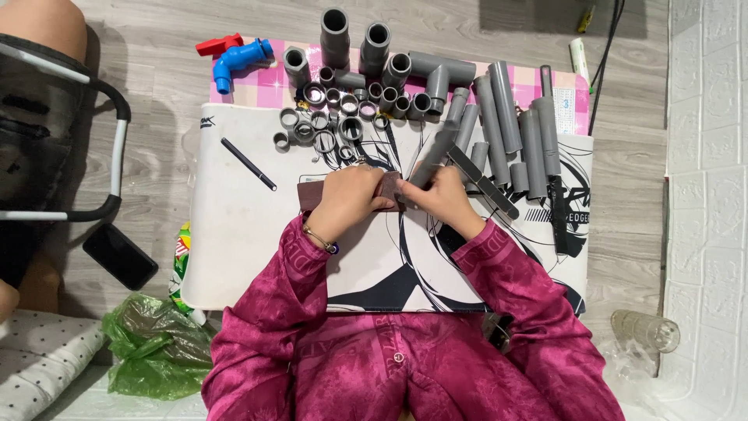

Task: The person smooths the edges of a gray PVC pipe using a sanding block, then uses a metal file to smooth the inside of a smaller pipe fitting. They handle various pipe fittings and tools on a table.

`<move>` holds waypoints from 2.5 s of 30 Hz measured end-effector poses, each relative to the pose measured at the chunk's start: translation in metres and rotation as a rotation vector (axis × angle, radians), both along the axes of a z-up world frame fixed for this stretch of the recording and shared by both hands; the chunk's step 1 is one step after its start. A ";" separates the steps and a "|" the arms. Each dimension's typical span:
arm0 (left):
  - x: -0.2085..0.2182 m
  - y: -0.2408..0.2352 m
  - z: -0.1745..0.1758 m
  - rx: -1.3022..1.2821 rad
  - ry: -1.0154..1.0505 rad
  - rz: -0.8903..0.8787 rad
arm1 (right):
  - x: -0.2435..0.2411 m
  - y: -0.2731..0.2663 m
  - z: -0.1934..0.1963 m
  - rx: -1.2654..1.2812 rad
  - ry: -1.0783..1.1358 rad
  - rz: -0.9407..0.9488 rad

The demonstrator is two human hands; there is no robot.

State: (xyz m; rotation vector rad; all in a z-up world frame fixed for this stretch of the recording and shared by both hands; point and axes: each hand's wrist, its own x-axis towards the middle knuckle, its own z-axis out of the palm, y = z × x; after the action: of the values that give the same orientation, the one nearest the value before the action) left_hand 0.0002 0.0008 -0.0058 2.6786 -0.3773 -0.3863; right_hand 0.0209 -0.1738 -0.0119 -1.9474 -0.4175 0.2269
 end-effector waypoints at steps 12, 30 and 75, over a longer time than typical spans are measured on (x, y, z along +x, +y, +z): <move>-0.010 -0.020 0.007 -0.434 -0.738 -0.233 | -0.011 -0.019 -0.013 0.464 0.072 -0.015; -0.019 -0.031 0.024 -0.782 -0.414 -0.301 | 0.006 -0.039 -0.080 0.973 0.483 0.322; -0.015 -0.035 -0.017 -0.712 -0.516 -0.067 | 0.000 -0.024 -0.041 0.979 0.526 0.370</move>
State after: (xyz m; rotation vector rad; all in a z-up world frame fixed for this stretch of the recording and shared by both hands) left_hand -0.0152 -0.0345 -0.0232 2.0238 -0.6154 0.3780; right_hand 0.0209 -0.1976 -0.0531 -0.7977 -0.4201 0.6224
